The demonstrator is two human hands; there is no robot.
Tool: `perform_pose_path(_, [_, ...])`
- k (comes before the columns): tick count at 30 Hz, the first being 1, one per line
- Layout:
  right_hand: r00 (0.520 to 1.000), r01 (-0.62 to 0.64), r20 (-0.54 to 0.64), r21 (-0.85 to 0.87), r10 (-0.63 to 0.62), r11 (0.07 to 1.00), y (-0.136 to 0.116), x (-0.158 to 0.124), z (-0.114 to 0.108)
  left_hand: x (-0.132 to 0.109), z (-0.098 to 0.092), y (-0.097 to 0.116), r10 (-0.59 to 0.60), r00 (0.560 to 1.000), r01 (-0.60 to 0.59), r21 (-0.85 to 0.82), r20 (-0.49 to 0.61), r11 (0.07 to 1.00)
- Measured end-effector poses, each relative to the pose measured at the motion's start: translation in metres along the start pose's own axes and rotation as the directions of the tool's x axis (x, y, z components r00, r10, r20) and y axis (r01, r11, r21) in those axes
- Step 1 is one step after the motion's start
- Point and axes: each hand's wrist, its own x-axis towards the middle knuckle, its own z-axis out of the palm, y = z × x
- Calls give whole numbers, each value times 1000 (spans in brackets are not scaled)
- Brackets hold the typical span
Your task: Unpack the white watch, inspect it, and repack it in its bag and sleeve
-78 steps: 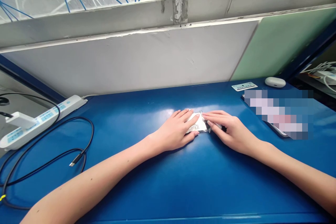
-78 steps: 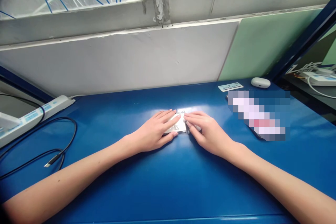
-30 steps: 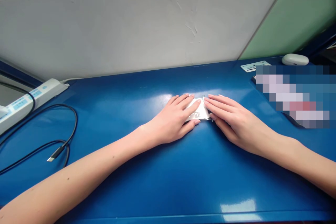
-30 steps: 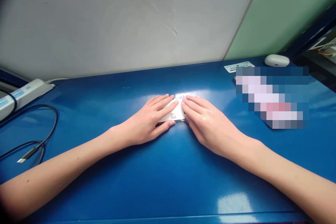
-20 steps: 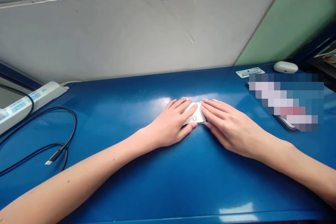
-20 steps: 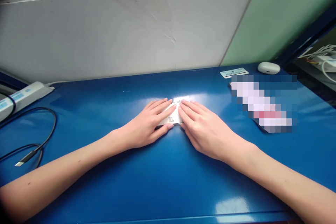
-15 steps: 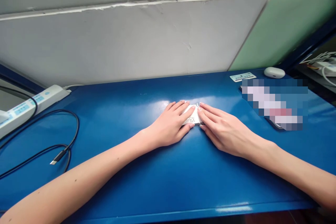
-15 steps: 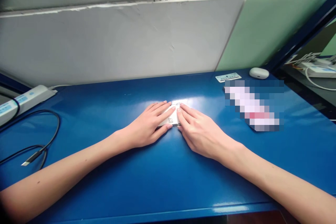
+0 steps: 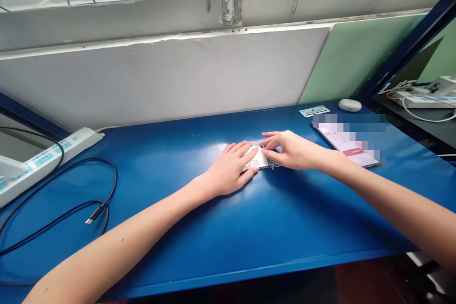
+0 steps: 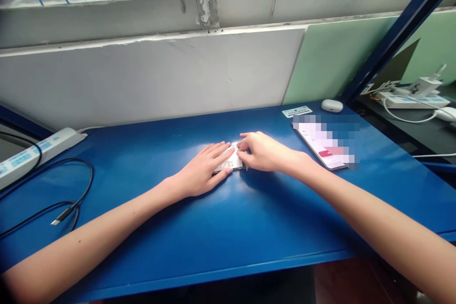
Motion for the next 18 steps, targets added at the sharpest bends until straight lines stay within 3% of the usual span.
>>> perform_pose_path(6, [991, 15, -136, 0, -15, 1000, 12, -5, 20, 0, -2, 1, -10, 998, 9, 16, 55, 1000])
perform_pose_path(13, [998, -2, -65, -4, 2, 1000, 35, -19, 19, -1, -6, 5, -42, 996, 42, -2, 81, 999])
perform_pose_path(18, [998, -21, 54, 11, 21, 1000, 40, -18, 20, -2, -3, 4, -95, 995, 96, -38, 17, 995])
